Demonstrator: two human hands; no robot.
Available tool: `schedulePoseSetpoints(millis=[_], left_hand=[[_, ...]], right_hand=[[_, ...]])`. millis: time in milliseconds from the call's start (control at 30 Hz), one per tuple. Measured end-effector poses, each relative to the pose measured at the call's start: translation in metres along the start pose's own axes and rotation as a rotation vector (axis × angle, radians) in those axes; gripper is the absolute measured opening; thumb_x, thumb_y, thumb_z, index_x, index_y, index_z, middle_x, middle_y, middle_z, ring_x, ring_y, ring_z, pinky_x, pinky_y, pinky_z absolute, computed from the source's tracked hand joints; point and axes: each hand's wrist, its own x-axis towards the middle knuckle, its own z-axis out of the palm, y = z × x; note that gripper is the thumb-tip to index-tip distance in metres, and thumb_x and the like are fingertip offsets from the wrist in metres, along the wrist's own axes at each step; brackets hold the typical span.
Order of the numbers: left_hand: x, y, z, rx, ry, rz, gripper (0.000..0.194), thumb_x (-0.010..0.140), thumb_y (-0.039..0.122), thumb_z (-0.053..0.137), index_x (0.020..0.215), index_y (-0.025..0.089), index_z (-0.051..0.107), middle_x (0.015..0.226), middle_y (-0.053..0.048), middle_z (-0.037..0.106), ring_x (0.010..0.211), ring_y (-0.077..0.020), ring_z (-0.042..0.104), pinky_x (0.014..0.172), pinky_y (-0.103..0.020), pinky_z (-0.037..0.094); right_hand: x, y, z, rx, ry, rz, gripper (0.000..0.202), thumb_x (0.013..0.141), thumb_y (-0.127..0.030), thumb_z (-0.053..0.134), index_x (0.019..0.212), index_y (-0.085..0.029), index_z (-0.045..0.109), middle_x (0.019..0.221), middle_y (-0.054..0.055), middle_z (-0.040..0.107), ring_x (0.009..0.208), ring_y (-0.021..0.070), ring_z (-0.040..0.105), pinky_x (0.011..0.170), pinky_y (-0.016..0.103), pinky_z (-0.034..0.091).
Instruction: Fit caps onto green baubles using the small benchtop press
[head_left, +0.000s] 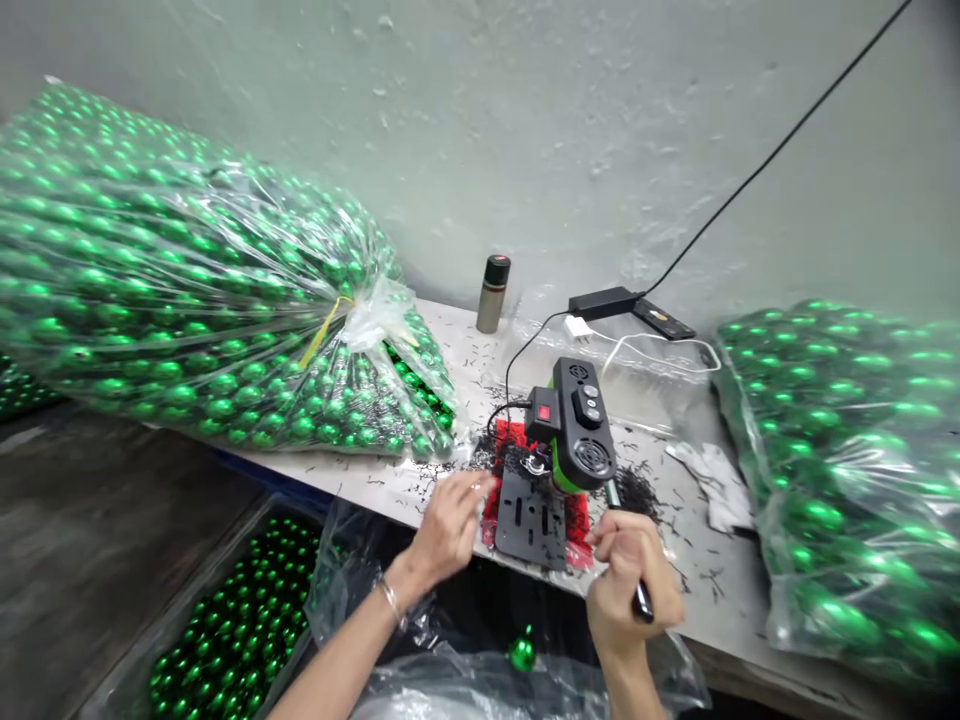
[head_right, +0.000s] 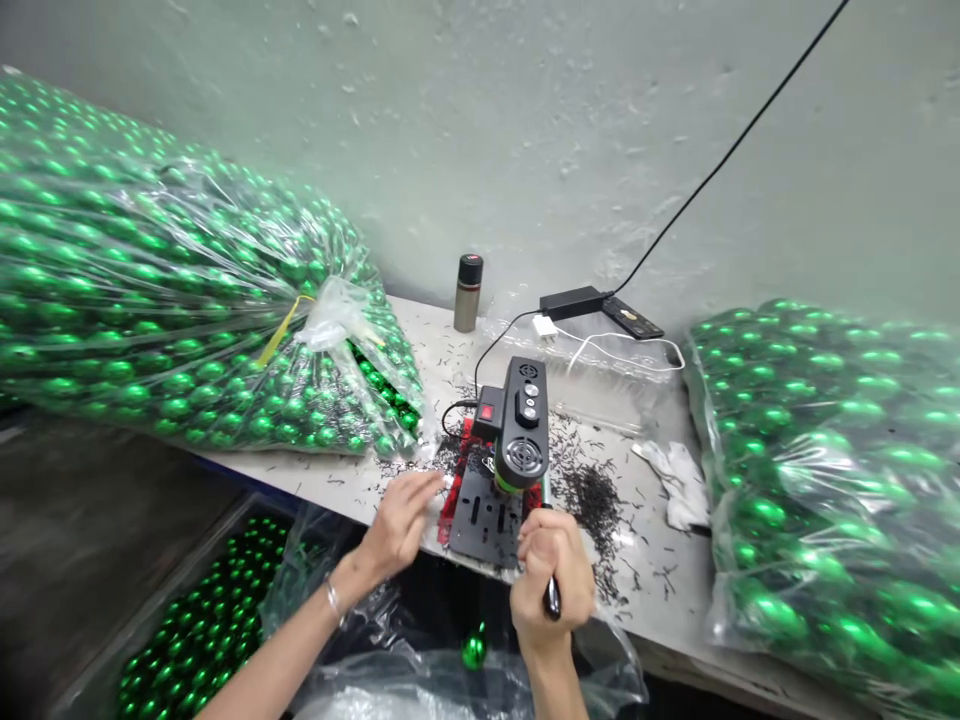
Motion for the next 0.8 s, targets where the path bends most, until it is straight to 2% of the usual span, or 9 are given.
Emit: schedulePoseSetpoints(millis=[67, 133, 233, 333, 467, 533, 633, 700, 800], left_hand=[[0.037, -0.021, -0.008, 0.225, -0.034, -0.228, 0.047, 0.089, 0.005, 0.037, 0.132, 0.012, 0.055, 0.129, -0.017, 0.062, 0.127, -0.0272, 0.051, 0.109, -0.047, 0.038], [0.073, -0.041, -0.015, 0.423, -0.267, -0.467, 0.040, 0.092, 0.007, 0.038, 0.125, 0.009, 0.060, 0.123, -0.021, 0.063, 0.123, -0.0297, 0.054, 0.105, -0.047, 0.041], [0.105, -0.064, -0.019, 0.447, -0.378, -0.538, 0.025, 0.088, 0.007, 0.049, 0.105, 0.007, 0.067, 0.107, -0.022, 0.067, 0.108, -0.0331, 0.062, 0.095, -0.047, 0.047], [0.109, -0.076, -0.020, 0.398, -0.419, -0.548, 0.020, 0.080, 0.008, 0.062, 0.099, 0.011, 0.069, 0.101, -0.016, 0.068, 0.096, -0.0287, 0.067, 0.088, -0.040, 0.051], [0.094, -0.072, -0.027, 0.324, -0.362, -0.542, 0.034, 0.087, 0.013, 0.057, 0.121, 0.014, 0.063, 0.120, -0.015, 0.060, 0.098, -0.0239, 0.066, 0.088, -0.036, 0.051], [0.084, -0.062, -0.030, 0.108, -0.247, -0.570, 0.040, 0.092, 0.024, 0.057, 0.130, 0.015, 0.057, 0.122, -0.014, 0.059, 0.097, -0.0223, 0.066, 0.089, -0.036, 0.052], [0.066, -0.039, -0.021, -0.598, -0.054, -0.700, 0.052, 0.089, 0.043, 0.063, 0.133, 0.016, 0.056, 0.109, -0.009, 0.065, 0.087, -0.0188, 0.067, 0.084, -0.034, 0.054], [0.053, -0.021, -0.006, -0.970, -0.028, -0.811, 0.058, 0.082, 0.050, 0.070, 0.128, 0.014, 0.059, 0.099, -0.006, 0.066, 0.081, -0.0167, 0.067, 0.077, -0.031, 0.055], [0.040, 0.003, 0.018, -1.110, -0.064, -0.938, 0.056, 0.075, 0.051, 0.076, 0.114, 0.012, 0.064, 0.088, -0.005, 0.068, 0.076, -0.0152, 0.066, 0.066, -0.025, 0.051]], right_hand=[[-0.003, 0.002, 0.001, -0.004, 0.007, 0.005, 0.032, 0.092, -0.006, 0.043, 0.062, -0.018, 0.045, 0.064, -0.002, 0.052, 0.060, 0.0092, 0.053, 0.055, 0.025, 0.038], [-0.004, 0.003, 0.000, -0.004, -0.011, -0.002, 0.033, 0.092, -0.006, 0.044, 0.061, -0.018, 0.045, 0.064, -0.002, 0.052, 0.061, 0.0094, 0.053, 0.056, 0.025, 0.039], [-0.004, 0.004, -0.002, 0.000, -0.034, -0.011, 0.032, 0.091, -0.005, 0.044, 0.062, -0.018, 0.046, 0.064, -0.002, 0.052, 0.063, 0.0099, 0.054, 0.057, 0.025, 0.040], [-0.006, 0.007, -0.003, -0.002, -0.016, -0.006, 0.031, 0.091, -0.006, 0.044, 0.063, -0.018, 0.047, 0.066, -0.001, 0.053, 0.062, 0.0102, 0.054, 0.056, 0.026, 0.040], [-0.009, 0.010, -0.002, 0.004, -0.018, -0.021, 0.029, 0.090, -0.007, 0.045, 0.064, -0.018, 0.049, 0.065, -0.001, 0.053, 0.062, 0.0115, 0.054, 0.056, 0.027, 0.040], [-0.009, 0.010, -0.002, 0.008, -0.024, -0.027, 0.029, 0.090, -0.007, 0.045, 0.064, -0.019, 0.049, 0.064, -0.001, 0.053, 0.062, 0.0120, 0.055, 0.056, 0.028, 0.040], [-0.007, 0.007, -0.002, 0.012, -0.011, -0.006, 0.030, 0.091, -0.009, 0.045, 0.063, -0.019, 0.049, 0.063, -0.001, 0.053, 0.061, 0.0122, 0.055, 0.056, 0.028, 0.040], [-0.003, 0.004, -0.002, 0.018, 0.001, 0.022, 0.031, 0.092, -0.009, 0.044, 0.063, -0.019, 0.048, 0.063, -0.001, 0.052, 0.061, 0.0117, 0.054, 0.055, 0.027, 0.039], [0.003, 0.000, -0.002, 0.026, -0.005, 0.057, 0.031, 0.093, -0.010, 0.044, 0.064, -0.019, 0.047, 0.064, -0.002, 0.052, 0.061, 0.0107, 0.053, 0.056, 0.027, 0.038]])
